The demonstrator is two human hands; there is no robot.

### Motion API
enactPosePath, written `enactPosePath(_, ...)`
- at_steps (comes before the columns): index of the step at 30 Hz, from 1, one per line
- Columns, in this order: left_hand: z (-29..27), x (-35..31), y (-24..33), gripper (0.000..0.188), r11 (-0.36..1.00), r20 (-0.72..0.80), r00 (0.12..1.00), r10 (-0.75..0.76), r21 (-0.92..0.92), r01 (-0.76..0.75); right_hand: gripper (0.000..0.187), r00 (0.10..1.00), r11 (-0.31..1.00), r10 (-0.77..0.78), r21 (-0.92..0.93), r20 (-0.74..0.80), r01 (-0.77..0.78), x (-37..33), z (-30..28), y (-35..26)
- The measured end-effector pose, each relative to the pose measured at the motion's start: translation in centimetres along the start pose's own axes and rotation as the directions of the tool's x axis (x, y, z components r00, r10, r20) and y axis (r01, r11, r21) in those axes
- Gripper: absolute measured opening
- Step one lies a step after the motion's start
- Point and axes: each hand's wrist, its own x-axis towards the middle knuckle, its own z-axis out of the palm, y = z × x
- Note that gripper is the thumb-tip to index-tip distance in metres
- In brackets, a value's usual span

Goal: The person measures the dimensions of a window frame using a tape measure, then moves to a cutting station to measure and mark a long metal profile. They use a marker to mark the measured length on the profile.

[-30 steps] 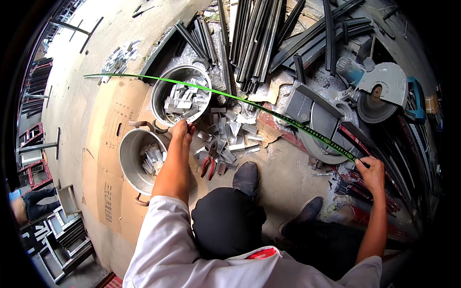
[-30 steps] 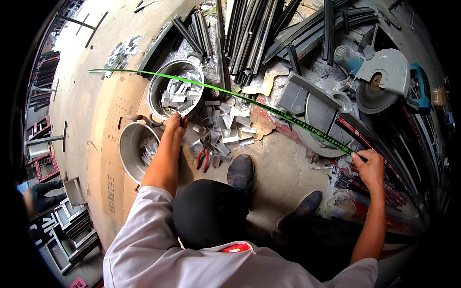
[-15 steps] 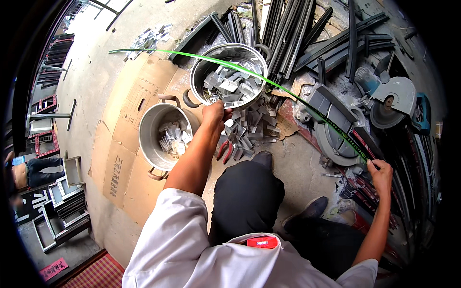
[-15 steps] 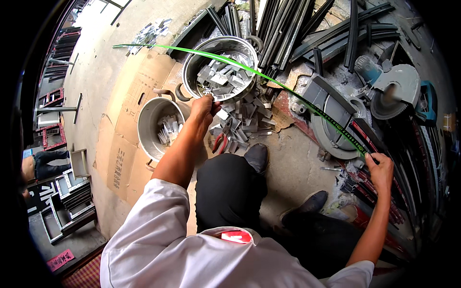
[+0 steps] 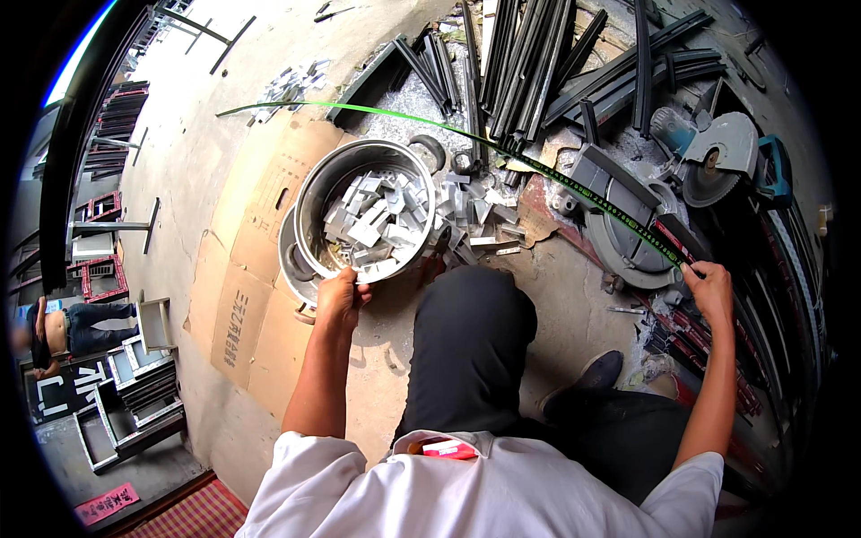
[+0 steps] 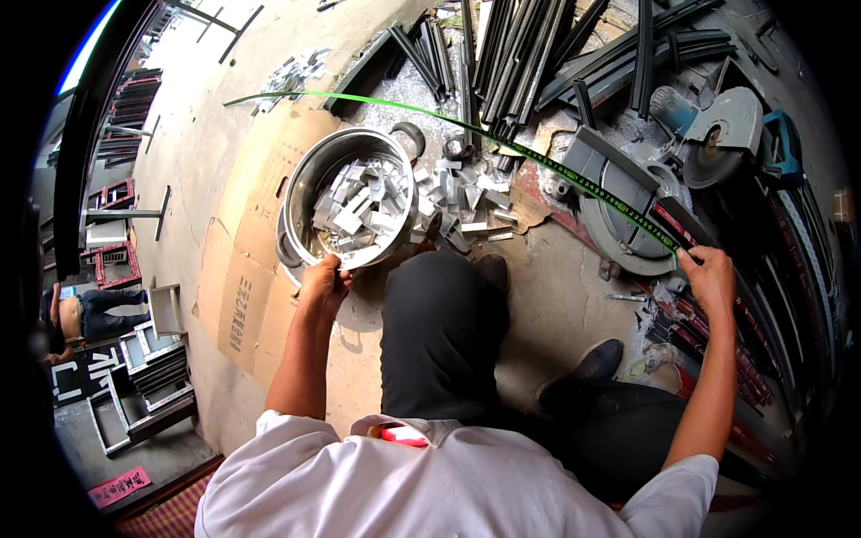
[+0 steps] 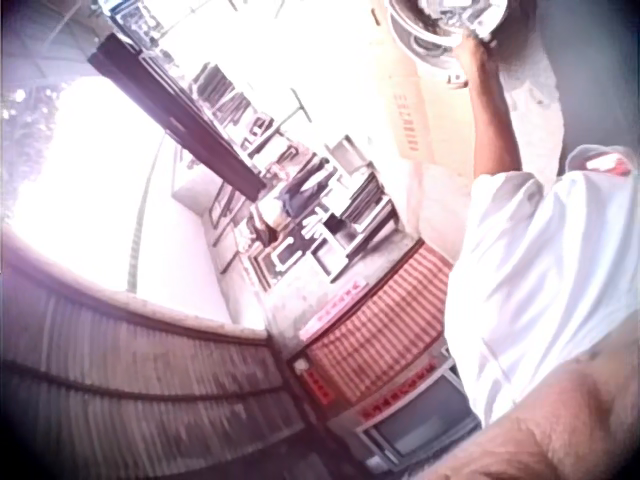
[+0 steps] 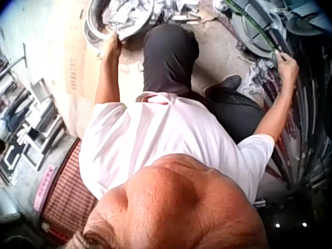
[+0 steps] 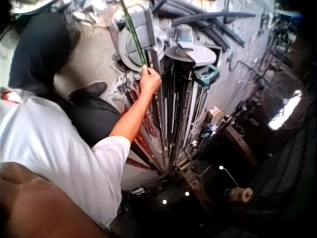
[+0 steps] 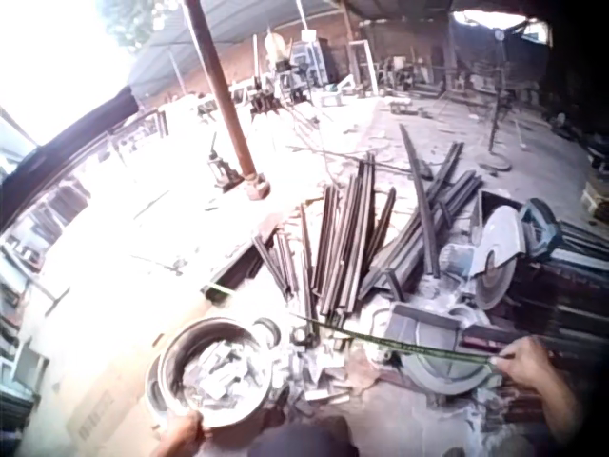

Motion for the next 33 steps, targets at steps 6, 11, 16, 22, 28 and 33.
enactPosePath(6,-7.2,3.5,-2.7,0.008,0.994,-0.125,0.992,0.026,-0.098,-0.038,0.034,0.999,1.000,-0.017,-0.011,0.035,0.018,-0.5,0.7,0.4)
enactPosePath(11,-11.4,6.5,-5.0,0.006,0.980,-0.126,0.992,0.004,-0.199,-0.029,0.035,0.997,0.998,0.018,-0.062,0.069,-0.014,-1.7,0.8,0.0)
enactPosePath(16,-13.2,9.5,-6.6,0.006,0.978,-0.152,0.988,-0.017,-0.209,-0.016,0.033,0.997,0.999,0.011,-0.037,0.072,-0.008,-2.2,1.4,1.4)
enactPosePath(22,-13.0,9.8,-9.2,0.008,0.927,-0.171,0.980,-0.099,-0.375,0.028,0.033,0.994,0.995,0.072,-0.072,0.079,-0.066,-3.6,0.6,1.3)
enactPosePath(28,-13.7,12.4,-9.3,0.003,0.913,-0.242,0.963,-0.118,-0.407,0.010,0.033,0.993,0.998,0.048,-0.053,0.110,-0.042,-3.5,1.5,0.9)
enactPosePath(33,-12.4,12.3,-8.7,0.007,0.934,-0.328,0.931,-0.159,-0.356,0.034,0.033,0.993,0.997,0.060,-0.046,0.099,-0.056,-3.7,2.0,0.8)
